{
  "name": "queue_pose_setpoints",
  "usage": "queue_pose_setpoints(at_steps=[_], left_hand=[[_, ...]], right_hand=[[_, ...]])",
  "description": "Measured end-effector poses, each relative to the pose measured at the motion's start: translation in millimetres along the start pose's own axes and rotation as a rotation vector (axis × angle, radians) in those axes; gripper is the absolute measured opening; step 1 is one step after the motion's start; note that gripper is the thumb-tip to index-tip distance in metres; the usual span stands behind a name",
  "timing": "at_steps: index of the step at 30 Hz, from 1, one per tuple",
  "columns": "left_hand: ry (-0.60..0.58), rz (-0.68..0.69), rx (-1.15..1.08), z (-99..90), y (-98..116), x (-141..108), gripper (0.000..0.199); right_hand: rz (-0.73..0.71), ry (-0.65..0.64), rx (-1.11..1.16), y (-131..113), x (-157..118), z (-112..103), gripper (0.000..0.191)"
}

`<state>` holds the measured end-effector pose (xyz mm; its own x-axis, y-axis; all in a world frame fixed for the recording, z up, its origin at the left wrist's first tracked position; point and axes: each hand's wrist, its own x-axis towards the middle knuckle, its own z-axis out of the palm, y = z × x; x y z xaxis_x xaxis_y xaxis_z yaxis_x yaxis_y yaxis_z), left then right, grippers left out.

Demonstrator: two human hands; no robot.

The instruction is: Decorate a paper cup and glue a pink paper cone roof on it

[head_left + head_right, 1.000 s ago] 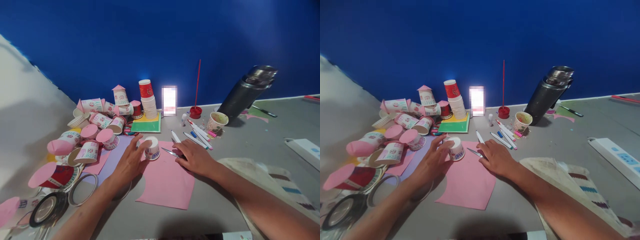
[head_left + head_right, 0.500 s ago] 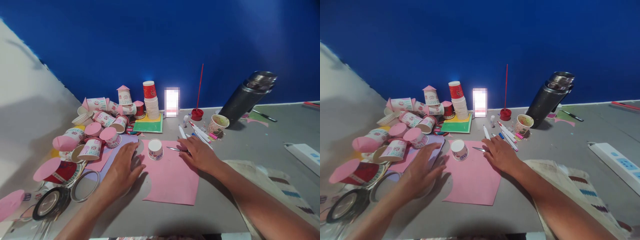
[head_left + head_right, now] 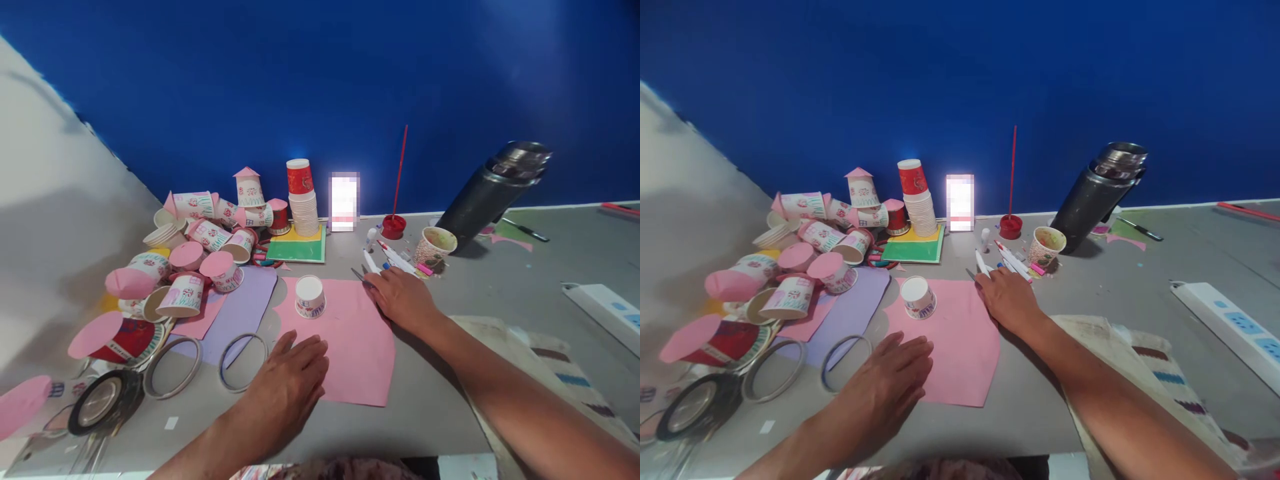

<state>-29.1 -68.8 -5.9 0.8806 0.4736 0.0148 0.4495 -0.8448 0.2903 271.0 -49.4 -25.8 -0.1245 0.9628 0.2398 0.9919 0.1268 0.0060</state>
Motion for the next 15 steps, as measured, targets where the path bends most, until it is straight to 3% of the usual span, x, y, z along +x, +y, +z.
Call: queue_pose_setpoints(at_steps=[7, 9, 13, 15], left_hand=[[-0.063, -0.026, 0.041, -5.1, 16, 9, 0.016], [-0.077, 0.043, 0.044, -3.4, 26, 21, 0.028], [-0.158, 0.161, 0.070, 5.2, 46, 49, 0.074], [-0.169, 0.174, 0.130, 9.2, 53, 59, 0.067]], right_hand=[[-0.099, 0.033, 0.164, -20, -2, -4, 0.031], [-0.090, 0.005, 0.239, -17, -1, -3, 0.028], [-0.017, -0.034, 0.289, 3, 1, -4, 0.026], [-0.012, -0.066, 0.298, 11, 2, -6, 0.025]])
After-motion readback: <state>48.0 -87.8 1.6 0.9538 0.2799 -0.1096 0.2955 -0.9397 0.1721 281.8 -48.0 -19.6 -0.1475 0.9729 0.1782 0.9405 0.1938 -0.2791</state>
